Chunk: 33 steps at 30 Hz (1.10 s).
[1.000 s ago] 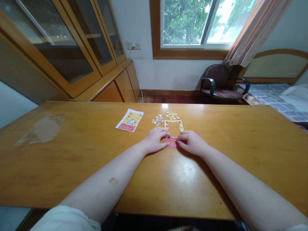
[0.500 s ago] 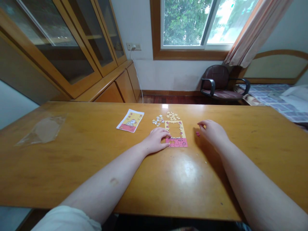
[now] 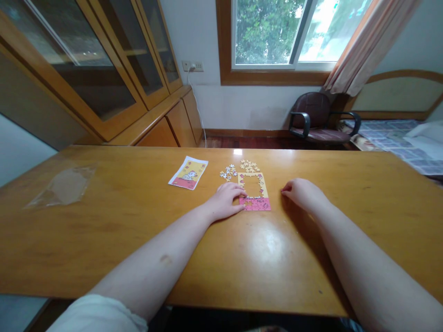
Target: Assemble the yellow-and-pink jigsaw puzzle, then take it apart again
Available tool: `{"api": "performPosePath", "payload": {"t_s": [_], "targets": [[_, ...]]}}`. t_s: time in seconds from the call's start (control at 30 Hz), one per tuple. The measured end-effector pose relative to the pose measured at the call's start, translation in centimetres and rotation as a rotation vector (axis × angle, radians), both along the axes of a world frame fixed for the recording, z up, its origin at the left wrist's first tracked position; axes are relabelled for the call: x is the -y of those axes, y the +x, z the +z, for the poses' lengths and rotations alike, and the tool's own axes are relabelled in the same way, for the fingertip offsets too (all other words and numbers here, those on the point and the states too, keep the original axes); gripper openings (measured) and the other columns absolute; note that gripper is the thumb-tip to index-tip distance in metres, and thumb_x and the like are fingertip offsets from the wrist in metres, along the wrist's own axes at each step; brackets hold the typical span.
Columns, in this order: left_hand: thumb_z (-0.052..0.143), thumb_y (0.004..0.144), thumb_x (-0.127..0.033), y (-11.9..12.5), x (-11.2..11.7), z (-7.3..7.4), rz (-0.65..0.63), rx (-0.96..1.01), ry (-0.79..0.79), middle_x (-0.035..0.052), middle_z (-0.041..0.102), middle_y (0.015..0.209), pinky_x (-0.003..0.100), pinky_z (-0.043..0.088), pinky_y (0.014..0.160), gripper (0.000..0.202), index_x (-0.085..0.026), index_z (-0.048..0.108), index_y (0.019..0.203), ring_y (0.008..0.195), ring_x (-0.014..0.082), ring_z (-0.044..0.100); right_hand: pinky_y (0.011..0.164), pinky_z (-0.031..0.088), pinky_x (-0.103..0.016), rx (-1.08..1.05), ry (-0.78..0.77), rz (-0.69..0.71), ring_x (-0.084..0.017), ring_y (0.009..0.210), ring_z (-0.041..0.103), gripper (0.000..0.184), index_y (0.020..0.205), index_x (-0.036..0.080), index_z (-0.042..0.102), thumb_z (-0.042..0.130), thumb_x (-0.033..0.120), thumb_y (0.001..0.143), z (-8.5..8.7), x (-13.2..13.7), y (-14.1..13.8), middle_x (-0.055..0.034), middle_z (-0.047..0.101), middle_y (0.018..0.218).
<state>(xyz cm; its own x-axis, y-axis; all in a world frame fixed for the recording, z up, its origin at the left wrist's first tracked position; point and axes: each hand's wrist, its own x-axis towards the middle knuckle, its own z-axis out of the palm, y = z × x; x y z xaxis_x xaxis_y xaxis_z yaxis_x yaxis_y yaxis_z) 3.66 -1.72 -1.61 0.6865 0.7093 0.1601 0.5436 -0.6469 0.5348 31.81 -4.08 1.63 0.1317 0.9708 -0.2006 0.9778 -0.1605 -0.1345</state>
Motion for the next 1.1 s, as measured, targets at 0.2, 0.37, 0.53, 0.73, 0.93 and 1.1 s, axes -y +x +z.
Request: {"api": "performPosePath", "payload": {"t_s": [0.2,0.37,0.53,0.73,0.93,1.1], "targets": [[0.071,0.077,-0.035,0.0,0.0,-0.1,0.006,-0.004,-0.007,0.0065,0.063,0.118,0.043,0.037,0.106,0.031,-0.024,0.068,0.106,0.118,0.025,0.051,0.072,0.045,-0.026,-0.13,0.044,0.119,-0.02,0.084,0.065,0.01,0.082,0.02,0.073,0.063,0.022,0.079,-1.1,-0.1,-0.5,-0.0059,0.073,0.092],[0.07,0.078,-0.035,0.1,0.1,0.0,0.002,-0.009,-0.004,0.006,0.063,0.117,0.043,0.037,0.106,0.031,-0.024,0.068,0.107,0.118,0.0248,0.051,0.071,0.045,-0.026,-0.176,0.064,0.195,-0.018,0.08,0.064,0.01,0.085,0.018,0.069,0.059,0.019,0.082,-1.3,0.3,-1.1,-0.0073,0.071,0.092],[0.069,0.078,-0.036,0.1,0.1,0.1,-0.004,-0.01,0.005,0.0059,0.064,0.117,0.043,0.037,0.106,0.03,-0.025,0.068,0.106,0.117,0.0249,0.051,0.076,0.045,-0.026,-0.217,0.118,0.259,-0.018,0.084,0.062,0.011,0.086,0.017,0.067,0.057,0.015,0.083,-1.5,0.5,-1.6,-0.0082,0.069,0.096],[0.07,0.078,-0.036,0.1,0.0,-0.1,-0.009,-0.006,0.01,0.006,0.063,0.117,0.042,0.037,0.106,0.031,-0.025,0.068,0.107,0.117,0.0244,0.051,0.071,0.044,-0.026,-0.257,0.071,0.17,-0.019,0.083,0.064,0.013,0.094,0.018,0.066,0.059,0.018,0.083,-2.0,0.4,-1.7,-0.0063,0.071,0.092],[0.07,0.078,-0.036,0.1,0.0,0.0,-0.003,-0.01,0.005,0.0062,0.064,0.117,0.043,0.037,0.106,0.031,-0.024,0.068,0.107,0.118,0.0245,0.051,0.069,0.043,-0.025,-0.264,0.051,0.136,-0.018,0.082,0.065,0.015,0.097,0.017,0.066,0.061,0.019,0.082,-2.1,0.3,-1.8,-0.0061,0.072,0.092],[0.07,0.078,-0.036,0.1,0.0,0.2,-0.004,-0.014,0.003,0.0062,0.064,0.117,0.043,0.037,0.106,0.032,-0.024,0.067,0.107,0.118,0.0245,0.051,0.07,0.046,-0.025,-0.332,0.034,0.112,-0.018,0.081,0.066,0.015,0.091,0.018,0.069,0.06,0.013,0.08,-1.7,0.5,-2.0,-0.0054,0.073,0.09]]}}
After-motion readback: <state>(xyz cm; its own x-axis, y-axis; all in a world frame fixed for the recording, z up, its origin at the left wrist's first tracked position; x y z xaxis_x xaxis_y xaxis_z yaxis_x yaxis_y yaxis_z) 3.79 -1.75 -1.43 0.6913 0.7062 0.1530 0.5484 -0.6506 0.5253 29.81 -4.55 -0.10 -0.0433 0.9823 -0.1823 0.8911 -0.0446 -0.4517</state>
